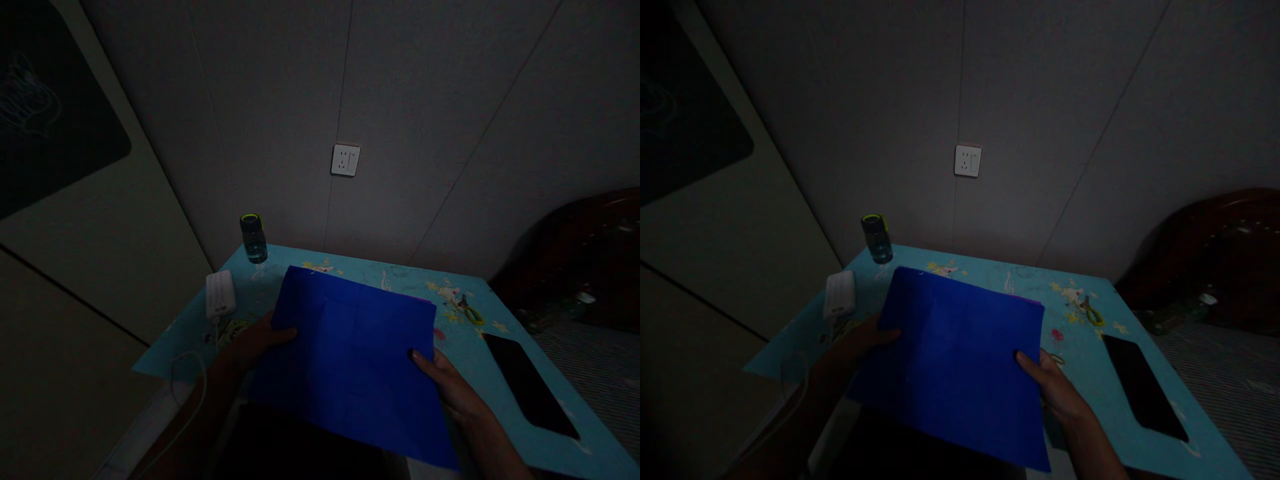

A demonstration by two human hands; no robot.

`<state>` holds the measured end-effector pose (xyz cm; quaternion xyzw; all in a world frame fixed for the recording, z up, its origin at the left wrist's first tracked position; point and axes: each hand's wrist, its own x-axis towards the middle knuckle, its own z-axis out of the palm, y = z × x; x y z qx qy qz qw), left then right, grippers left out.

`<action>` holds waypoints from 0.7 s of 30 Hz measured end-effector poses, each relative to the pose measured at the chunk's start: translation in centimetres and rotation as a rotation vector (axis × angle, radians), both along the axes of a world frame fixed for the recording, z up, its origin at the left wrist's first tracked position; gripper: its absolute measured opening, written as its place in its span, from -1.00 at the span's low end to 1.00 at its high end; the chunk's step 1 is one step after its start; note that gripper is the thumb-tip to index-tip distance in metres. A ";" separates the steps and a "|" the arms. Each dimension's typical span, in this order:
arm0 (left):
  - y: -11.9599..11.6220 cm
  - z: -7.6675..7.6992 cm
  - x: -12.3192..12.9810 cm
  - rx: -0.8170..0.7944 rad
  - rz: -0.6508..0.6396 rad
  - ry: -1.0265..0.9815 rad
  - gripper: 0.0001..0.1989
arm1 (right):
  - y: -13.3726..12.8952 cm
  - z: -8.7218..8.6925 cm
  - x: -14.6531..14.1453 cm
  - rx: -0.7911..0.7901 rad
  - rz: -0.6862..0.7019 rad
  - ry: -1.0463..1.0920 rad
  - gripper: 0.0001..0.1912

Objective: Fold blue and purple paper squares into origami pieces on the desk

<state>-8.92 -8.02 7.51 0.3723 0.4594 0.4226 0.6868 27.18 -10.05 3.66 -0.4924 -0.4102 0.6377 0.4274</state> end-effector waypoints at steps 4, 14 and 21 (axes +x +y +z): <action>-0.1 0.4 0.6 -0.008 0.021 -0.004 -0.43 | 0.0 0.0 -0.5 -0.025 -0.041 0.040 -0.52; 0.2 -0.3 1.2 0.030 -0.007 -0.023 -0.35 | 0.0 -0.3 -0.1 -0.051 -0.099 0.163 -0.52; -0.1 -1.3 3.7 -0.039 0.014 -0.105 -0.41 | 0.1 0.6 -1.7 -0.129 -0.296 0.227 -0.46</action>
